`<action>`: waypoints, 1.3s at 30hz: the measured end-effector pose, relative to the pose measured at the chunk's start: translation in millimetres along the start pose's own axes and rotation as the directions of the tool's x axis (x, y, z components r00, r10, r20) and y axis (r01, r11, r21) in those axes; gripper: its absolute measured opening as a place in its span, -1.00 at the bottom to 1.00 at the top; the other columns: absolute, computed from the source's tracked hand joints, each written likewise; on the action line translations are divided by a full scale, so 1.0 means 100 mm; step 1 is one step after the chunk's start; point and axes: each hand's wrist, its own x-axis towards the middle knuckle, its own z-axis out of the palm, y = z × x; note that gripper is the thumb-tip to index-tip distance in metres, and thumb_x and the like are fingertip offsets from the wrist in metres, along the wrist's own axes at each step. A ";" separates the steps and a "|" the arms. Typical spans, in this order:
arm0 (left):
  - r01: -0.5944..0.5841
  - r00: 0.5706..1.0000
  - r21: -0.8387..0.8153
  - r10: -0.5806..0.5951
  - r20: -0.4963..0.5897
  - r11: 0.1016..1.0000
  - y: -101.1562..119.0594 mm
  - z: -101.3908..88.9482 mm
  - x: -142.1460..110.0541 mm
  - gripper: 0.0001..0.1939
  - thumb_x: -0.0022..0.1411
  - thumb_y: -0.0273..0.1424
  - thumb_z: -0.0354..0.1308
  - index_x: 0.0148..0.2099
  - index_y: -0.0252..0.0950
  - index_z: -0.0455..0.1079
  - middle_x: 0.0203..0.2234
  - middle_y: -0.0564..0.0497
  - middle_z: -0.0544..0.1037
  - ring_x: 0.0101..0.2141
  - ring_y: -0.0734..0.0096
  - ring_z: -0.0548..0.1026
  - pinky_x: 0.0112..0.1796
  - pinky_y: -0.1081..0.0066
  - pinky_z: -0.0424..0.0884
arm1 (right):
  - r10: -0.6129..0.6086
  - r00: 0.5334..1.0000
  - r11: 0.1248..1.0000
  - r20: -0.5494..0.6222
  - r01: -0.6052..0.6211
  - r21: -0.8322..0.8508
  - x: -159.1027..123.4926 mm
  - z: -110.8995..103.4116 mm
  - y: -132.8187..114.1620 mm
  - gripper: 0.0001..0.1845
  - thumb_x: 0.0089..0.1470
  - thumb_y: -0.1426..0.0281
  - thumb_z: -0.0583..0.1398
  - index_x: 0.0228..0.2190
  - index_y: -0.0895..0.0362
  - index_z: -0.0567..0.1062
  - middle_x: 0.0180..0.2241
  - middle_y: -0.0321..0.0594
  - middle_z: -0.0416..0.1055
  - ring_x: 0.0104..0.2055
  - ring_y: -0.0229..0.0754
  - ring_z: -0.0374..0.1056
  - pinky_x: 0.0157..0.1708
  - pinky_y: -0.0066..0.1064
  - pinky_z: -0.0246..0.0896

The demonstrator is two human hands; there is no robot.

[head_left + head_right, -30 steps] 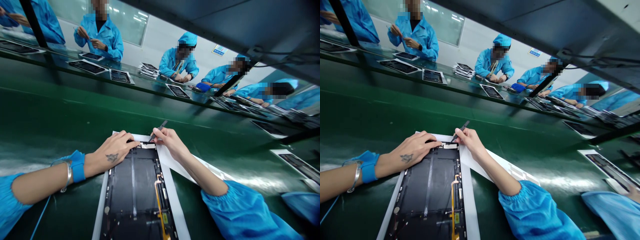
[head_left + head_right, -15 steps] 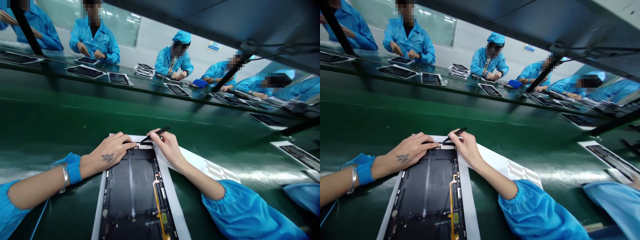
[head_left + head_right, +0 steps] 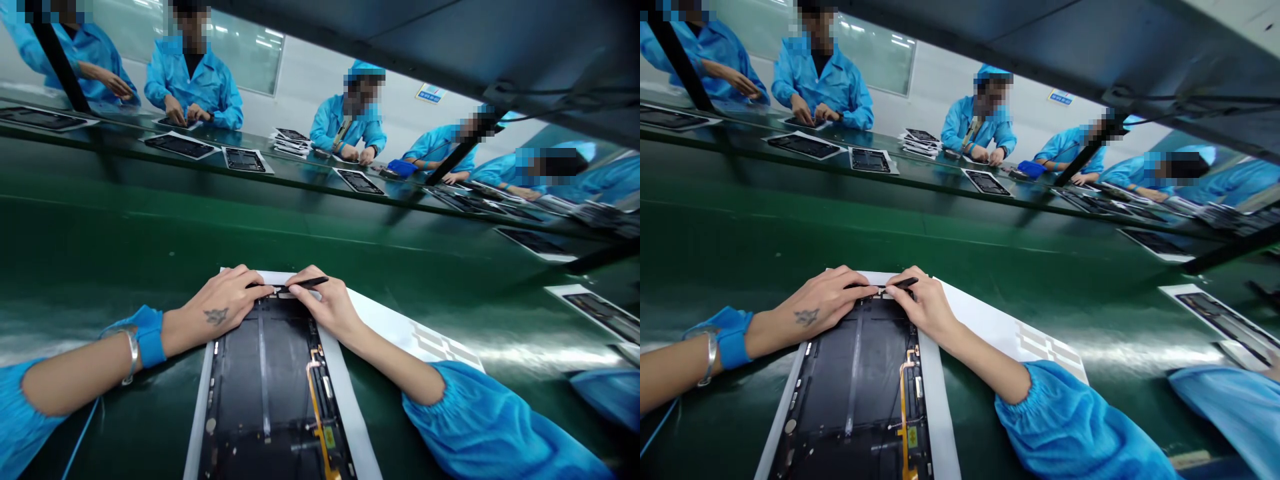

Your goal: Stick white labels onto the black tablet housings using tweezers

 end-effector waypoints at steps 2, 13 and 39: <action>0.000 1.000 0.007 0.000 0.004 1.000 0.00 0.00 0.00 -0.61 0.37 -0.58 -0.07 0.11 -0.20 0.42 -0.10 -0.05 0.50 -0.15 0.25 0.41 -0.19 0.28 0.37 | 0.028 0.999 1.000 -0.020 -0.028 -0.003 0.00 0.01 0.00 -0.71 0.32 0.26 0.13 -0.33 0.12 0.58 -0.35 -0.16 0.55 -0.27 -0.14 0.46 -0.26 -0.35 0.34; -0.032 0.999 -0.069 0.033 0.010 0.997 -0.01 0.04 0.05 -0.60 0.31 -0.63 -0.04 0.09 -0.25 0.42 -0.04 -0.07 0.49 -0.08 0.23 0.43 -0.10 0.24 0.39 | 0.363 0.932 0.913 -0.020 -0.351 0.206 -0.02 -0.11 0.00 -0.55 0.18 0.03 0.19 -0.43 0.15 0.58 -0.37 -0.16 0.52 -0.33 -0.12 0.44 -0.35 -0.36 0.34; -0.086 0.993 0.019 0.085 0.079 0.996 0.06 0.00 0.06 -0.49 0.35 -0.63 -0.10 0.25 -0.17 0.32 0.02 -0.13 0.44 -0.05 0.18 0.39 -0.11 0.25 0.40 | 0.655 0.753 0.661 -0.056 -0.536 0.525 -0.16 -0.19 0.10 -0.50 -0.03 -0.05 0.35 -0.45 0.18 0.54 -0.50 -0.26 0.41 -0.38 -0.23 0.36 -0.23 -0.33 0.40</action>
